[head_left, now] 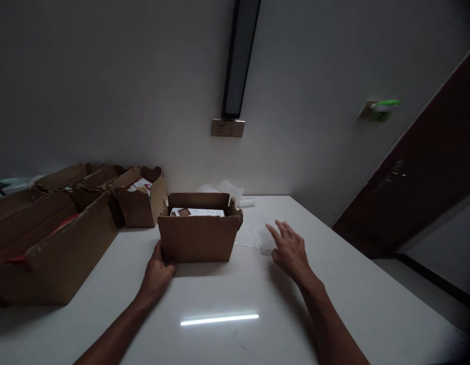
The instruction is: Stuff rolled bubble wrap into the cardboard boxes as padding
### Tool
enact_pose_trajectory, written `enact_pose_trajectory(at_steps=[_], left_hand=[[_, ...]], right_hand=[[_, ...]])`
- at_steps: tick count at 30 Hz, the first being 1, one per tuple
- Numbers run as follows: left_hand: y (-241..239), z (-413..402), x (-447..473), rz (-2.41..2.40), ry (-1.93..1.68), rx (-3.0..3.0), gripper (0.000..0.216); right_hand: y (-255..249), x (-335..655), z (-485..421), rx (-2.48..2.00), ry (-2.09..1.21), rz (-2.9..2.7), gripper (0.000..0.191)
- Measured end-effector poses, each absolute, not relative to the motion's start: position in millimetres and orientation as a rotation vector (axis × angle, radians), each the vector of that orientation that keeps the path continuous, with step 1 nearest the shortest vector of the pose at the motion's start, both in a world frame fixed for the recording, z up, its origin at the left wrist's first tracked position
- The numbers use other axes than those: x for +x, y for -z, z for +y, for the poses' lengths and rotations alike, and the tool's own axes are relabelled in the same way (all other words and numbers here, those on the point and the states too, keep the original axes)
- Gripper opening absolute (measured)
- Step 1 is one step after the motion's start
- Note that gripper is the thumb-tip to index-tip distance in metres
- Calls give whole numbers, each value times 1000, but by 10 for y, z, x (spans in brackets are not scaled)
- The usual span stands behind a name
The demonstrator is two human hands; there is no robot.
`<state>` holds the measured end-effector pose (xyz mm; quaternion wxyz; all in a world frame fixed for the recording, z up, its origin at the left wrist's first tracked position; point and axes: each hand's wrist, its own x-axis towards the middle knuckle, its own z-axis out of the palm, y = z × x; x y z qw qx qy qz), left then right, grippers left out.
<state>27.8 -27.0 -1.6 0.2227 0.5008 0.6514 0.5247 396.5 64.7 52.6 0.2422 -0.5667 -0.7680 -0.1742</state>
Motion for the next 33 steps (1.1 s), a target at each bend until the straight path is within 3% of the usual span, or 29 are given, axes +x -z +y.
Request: enact_pose_trajectory(at_steps=[6, 9, 14, 17, 22, 24, 28, 33], left_hand=[[45, -232, 271, 1850, -1443, 1428, 68], [35, -264, 267, 1886, -1452, 1393, 71], [52, -810, 391, 2043, -1548, 1553, 67], [96, -1370, 654, 1925, -1590, 2085, 66], [46, -1862, 1032, 1487, -1452, 2335, 74], [-8, -1859, 1075, 1294, -1380, 2365, 59], [-126, -1860, 1093, 1158, -1152, 2130, 6], [-276, -2054, 1173, 1286, -965, 1810, 14]], right_hand=[[-519, 4097, 813, -1383, 82, -1622, 25], [-617, 3971, 628, -1243, 6, -1506, 35], [-511, 3751, -206, -819, -688, -1342, 27], [-383, 3650, -742, -660, -973, -1649, 25], [-424, 3462, -1175, -386, -1170, -2063, 29], [-432, 3409, -1219, -396, -1193, -2133, 28], [-403, 3435, -1281, -521, -1248, -2170, 30], [-440, 3599, -1370, -714, -1246, -2234, 39]])
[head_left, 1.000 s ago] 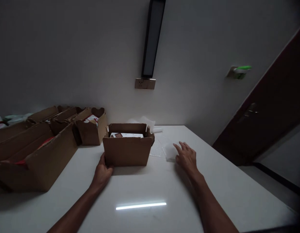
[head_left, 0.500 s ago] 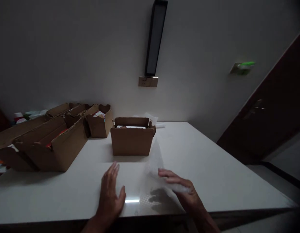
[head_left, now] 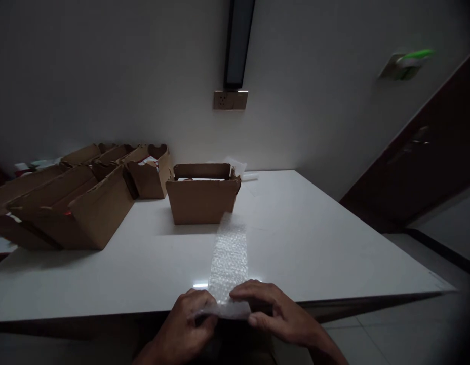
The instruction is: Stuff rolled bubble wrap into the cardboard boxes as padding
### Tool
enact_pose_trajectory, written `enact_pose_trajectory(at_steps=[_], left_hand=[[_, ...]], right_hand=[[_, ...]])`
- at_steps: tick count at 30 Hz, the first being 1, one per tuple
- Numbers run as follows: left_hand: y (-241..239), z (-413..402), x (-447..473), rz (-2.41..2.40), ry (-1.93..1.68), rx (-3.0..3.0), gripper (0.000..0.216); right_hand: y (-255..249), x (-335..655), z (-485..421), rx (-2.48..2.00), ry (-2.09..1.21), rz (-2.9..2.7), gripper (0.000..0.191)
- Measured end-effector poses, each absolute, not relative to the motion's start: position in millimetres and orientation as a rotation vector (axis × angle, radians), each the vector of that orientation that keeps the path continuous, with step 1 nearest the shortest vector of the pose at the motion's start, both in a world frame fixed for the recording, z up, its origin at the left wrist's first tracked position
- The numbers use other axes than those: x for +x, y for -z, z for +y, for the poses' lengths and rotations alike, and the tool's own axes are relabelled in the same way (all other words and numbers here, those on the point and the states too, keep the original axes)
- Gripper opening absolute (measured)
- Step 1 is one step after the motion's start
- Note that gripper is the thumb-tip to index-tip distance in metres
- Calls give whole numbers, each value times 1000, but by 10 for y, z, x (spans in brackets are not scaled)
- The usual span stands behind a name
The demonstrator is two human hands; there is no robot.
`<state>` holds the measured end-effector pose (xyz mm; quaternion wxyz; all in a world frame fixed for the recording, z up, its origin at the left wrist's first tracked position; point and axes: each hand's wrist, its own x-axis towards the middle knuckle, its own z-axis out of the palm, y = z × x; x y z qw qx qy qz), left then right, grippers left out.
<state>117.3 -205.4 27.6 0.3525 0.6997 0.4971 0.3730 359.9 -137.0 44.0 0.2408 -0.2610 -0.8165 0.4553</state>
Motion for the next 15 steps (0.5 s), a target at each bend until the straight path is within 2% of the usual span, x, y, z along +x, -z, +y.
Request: enact_pose_trajectory(at_steps=[2, 6, 10, 13, 15], left_hand=[[-326, -2093, 1205, 1278, -925, 1724, 15], [-391, -2023, 1225, 1327, -923, 1510, 17], [-339, -1870, 1211, 1588, -910, 1580, 41], [-220, -1787, 1217, 1718, -835, 1739, 59], [-139, -1753, 1225, 1742, -797, 1849, 66]], right_hand=[[-464, 3604, -1399, -743, -1216, -2255, 42], [-417, 3475, -1416, -886, -1143, -2208, 27], [-187, 3362, -1375, -1169, -764, -2078, 22], [-34, 3388, -1388, -1207, -370, -2014, 32], [-11, 3438, -1453, -1164, -230, -2004, 42]])
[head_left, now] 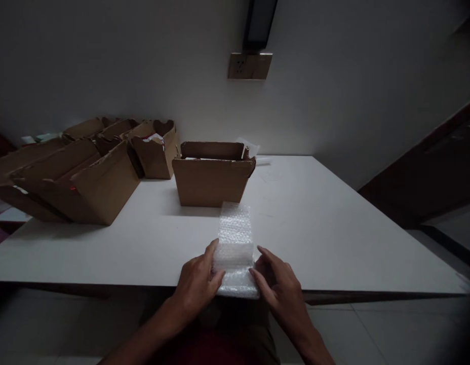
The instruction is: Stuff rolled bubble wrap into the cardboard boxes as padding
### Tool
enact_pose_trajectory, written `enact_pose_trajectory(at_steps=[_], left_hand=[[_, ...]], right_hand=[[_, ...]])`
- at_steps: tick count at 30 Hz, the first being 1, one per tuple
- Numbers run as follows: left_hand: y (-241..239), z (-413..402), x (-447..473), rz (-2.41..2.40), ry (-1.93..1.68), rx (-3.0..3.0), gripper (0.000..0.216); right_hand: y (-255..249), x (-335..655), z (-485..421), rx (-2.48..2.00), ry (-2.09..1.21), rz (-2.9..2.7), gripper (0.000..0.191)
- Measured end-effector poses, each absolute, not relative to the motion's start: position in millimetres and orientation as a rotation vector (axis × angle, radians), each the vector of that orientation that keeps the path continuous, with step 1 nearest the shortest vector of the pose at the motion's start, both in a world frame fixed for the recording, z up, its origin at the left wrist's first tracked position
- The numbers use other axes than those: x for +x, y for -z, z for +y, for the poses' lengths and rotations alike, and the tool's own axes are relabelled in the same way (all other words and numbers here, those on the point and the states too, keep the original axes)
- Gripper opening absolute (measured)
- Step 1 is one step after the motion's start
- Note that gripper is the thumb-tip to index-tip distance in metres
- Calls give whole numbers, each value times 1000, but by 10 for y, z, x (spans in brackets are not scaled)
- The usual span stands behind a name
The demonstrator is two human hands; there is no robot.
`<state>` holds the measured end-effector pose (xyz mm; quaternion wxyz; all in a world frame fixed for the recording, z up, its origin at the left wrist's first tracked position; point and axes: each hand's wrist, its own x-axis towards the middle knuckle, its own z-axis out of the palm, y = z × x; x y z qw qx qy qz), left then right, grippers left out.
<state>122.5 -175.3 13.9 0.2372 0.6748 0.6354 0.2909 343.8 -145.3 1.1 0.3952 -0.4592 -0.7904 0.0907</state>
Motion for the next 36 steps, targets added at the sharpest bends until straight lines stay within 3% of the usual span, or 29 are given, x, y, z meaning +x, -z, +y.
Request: enact_pose_trajectory(at_steps=[7, 17, 23, 27, 30, 36], left_hand=[[-47, -1676, 1226, 1709, -774, 2003, 76], [-68, -1512, 1221, 1551, -849, 1996, 71], [-101, -1730, 1101, 1361, -1114, 2194, 70], [-64, -1866, 1133, 1316, -1102, 2196, 51], [-66, -1852, 1188, 1481, -1103, 2040, 40], [-77, -1688, 1218, 1694, -997, 2050, 38]], right_hand=[[-79, 3496, -1714, -887, -101, -2334, 54], [55, 3389, -1591, -833, -98, -2335, 38], [36, 3392, -1534, -819, -142, -2255, 33], [-50, 3343, -1499, -852, -300, -2204, 24], [-91, 3325, -1512, -902, -390, -2132, 30], [-87, 3448, -1589, -950, -61, -2099, 42]])
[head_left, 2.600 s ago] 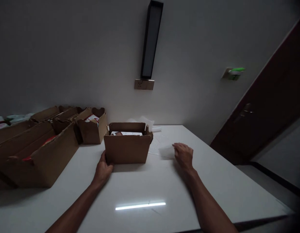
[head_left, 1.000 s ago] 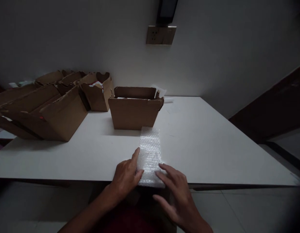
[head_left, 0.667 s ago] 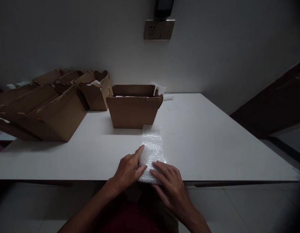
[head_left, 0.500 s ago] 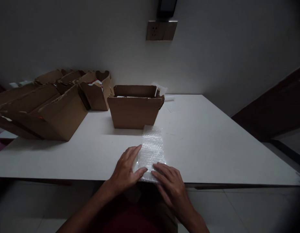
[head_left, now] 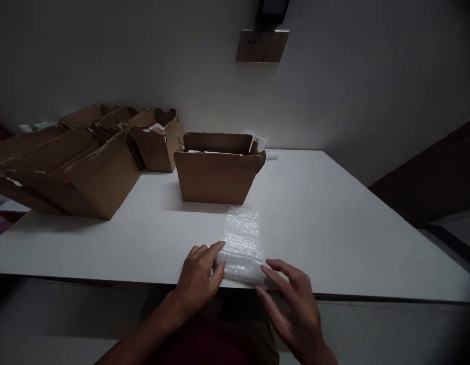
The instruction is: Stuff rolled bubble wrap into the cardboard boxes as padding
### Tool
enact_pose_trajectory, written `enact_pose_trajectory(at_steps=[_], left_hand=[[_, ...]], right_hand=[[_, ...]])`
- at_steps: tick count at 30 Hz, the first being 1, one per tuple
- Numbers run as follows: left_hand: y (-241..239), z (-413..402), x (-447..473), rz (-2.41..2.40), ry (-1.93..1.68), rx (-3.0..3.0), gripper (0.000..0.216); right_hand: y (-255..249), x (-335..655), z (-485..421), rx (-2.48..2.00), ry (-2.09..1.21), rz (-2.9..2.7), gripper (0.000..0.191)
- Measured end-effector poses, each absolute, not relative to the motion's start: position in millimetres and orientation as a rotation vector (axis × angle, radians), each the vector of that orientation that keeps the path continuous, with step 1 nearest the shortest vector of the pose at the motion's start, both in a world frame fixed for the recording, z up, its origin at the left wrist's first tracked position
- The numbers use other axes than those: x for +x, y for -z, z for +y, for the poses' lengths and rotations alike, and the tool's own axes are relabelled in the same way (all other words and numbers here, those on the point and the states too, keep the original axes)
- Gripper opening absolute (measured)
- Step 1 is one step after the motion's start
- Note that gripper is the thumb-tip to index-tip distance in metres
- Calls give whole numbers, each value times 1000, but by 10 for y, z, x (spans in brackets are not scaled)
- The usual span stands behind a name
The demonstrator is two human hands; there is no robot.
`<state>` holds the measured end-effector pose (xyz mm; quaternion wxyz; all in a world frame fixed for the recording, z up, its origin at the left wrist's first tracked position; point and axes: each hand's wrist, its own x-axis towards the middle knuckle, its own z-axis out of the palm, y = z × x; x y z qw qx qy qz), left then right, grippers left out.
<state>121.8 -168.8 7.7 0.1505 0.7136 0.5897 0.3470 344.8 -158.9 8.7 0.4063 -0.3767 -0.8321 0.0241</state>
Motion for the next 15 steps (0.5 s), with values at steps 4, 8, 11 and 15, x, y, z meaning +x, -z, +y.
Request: enact_pose_trajectory(at_steps=[4, 8, 11, 15], left_hand=[[-77, -1638, 1236, 1751, -951, 2129, 32], [-134, -1727, 1203, 1639, -1068, 2240, 43], [-184, -1826, 1161, 1353, -1100, 2283, 42], [-204, -1814, 1158, 1394, -1081, 2098, 38]], right_hand=[[-48, 3427, -1519, -890, -26, -2323, 36], [-59, 3361, -1421, -878, -104, -2280, 30], [-111, 3358, -1430, -855, -260, -2243, 28], [-150, 3406, -1519, -890, -317, -2211, 35]])
